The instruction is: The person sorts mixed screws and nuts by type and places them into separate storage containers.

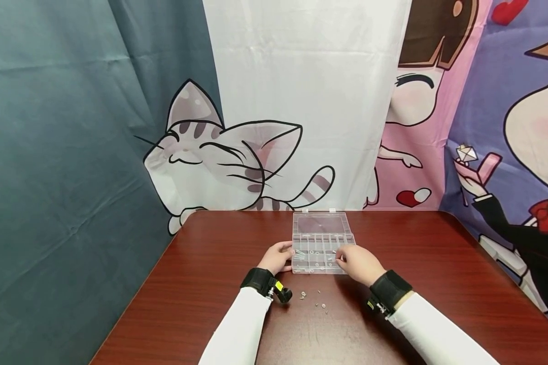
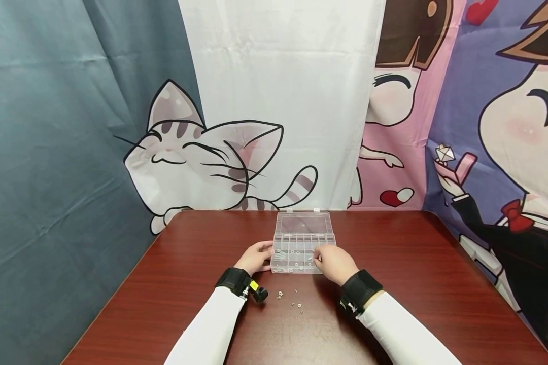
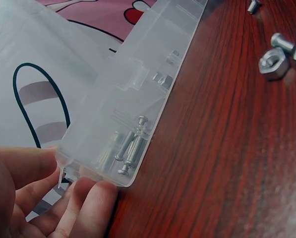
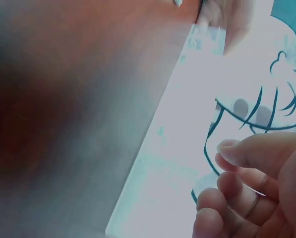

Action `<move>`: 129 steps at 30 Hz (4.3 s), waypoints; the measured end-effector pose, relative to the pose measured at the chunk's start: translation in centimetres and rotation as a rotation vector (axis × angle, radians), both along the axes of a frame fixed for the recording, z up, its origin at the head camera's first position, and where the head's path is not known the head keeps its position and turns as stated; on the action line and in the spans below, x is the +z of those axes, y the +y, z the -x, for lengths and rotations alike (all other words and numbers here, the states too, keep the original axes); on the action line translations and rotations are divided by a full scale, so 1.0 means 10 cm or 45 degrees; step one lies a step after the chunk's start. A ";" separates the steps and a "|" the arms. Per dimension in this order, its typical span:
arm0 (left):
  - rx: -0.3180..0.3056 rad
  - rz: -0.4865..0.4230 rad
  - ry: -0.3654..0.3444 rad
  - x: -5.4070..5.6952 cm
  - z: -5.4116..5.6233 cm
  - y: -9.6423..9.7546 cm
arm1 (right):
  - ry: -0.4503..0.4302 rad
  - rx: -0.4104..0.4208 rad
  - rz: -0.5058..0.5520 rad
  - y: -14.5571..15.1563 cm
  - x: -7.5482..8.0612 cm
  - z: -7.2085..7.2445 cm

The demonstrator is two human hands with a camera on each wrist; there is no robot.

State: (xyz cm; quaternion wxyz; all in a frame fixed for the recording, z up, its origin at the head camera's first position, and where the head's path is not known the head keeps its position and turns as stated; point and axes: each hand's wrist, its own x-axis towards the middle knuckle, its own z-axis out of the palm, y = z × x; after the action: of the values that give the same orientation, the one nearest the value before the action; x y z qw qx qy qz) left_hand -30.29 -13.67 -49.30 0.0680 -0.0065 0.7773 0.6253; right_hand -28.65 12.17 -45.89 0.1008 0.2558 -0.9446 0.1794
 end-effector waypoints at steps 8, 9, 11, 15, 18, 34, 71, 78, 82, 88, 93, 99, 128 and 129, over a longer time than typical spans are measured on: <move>-0.005 -0.016 0.001 -0.04 0.02 0.01 | -0.043 0.039 -0.053 -0.04 -0.04 0.18; -0.005 -0.016 0.004 -0.04 0.03 0.01 | -0.048 0.045 -0.055 -0.05 -0.04 0.18; -0.001 -0.017 0.006 -0.05 0.03 0.01 | -0.045 0.055 -0.058 -0.05 -0.05 0.20; 0.005 -0.028 -0.002 -0.04 0.03 0.01 | -0.036 0.059 -0.069 -0.05 -0.05 0.21; 0.002 -0.033 0.000 -0.03 0.03 0.00 | -0.040 0.060 -0.062 -0.05 -0.06 0.21; 0.000 -0.036 -0.005 -0.03 0.03 0.00 | -0.058 0.059 0.000 -0.02 -0.09 0.21; 0.000 -0.007 0.015 -0.06 0.02 0.02 | -0.047 0.502 -0.259 -0.31 0.00 -0.64; -0.013 0.008 0.022 -0.04 0.02 0.01 | 0.006 0.537 -0.240 -0.30 -0.02 -0.64; -0.011 0.015 0.015 -0.01 0.01 0.00 | 0.043 0.546 -0.230 -0.30 0.00 -0.64; -0.010 0.019 0.019 -0.02 0.00 0.00 | -0.001 0.546 -0.213 -0.30 -0.01 -0.63; -0.008 0.012 0.029 -0.03 0.01 0.00 | -0.040 0.535 -0.201 -0.29 -0.05 -0.59; -0.003 0.012 0.027 -0.04 0.01 0.01 | -0.067 0.514 -0.205 -0.27 -0.10 -0.53; -0.002 0.015 0.011 -0.02 -0.02 0.00 | -0.076 0.426 -0.125 -0.23 -0.08 -0.48; -0.001 0.010 0.010 -0.02 -0.02 0.00 | -0.073 0.397 -0.094 -0.22 -0.06 -0.47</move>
State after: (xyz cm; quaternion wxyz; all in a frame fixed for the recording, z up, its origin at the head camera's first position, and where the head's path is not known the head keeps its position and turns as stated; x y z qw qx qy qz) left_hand -30.12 -13.70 -49.46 0.0654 -0.0040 0.7799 0.6224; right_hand -23.99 9.92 -46.51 0.0354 0.3978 -0.9017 0.1653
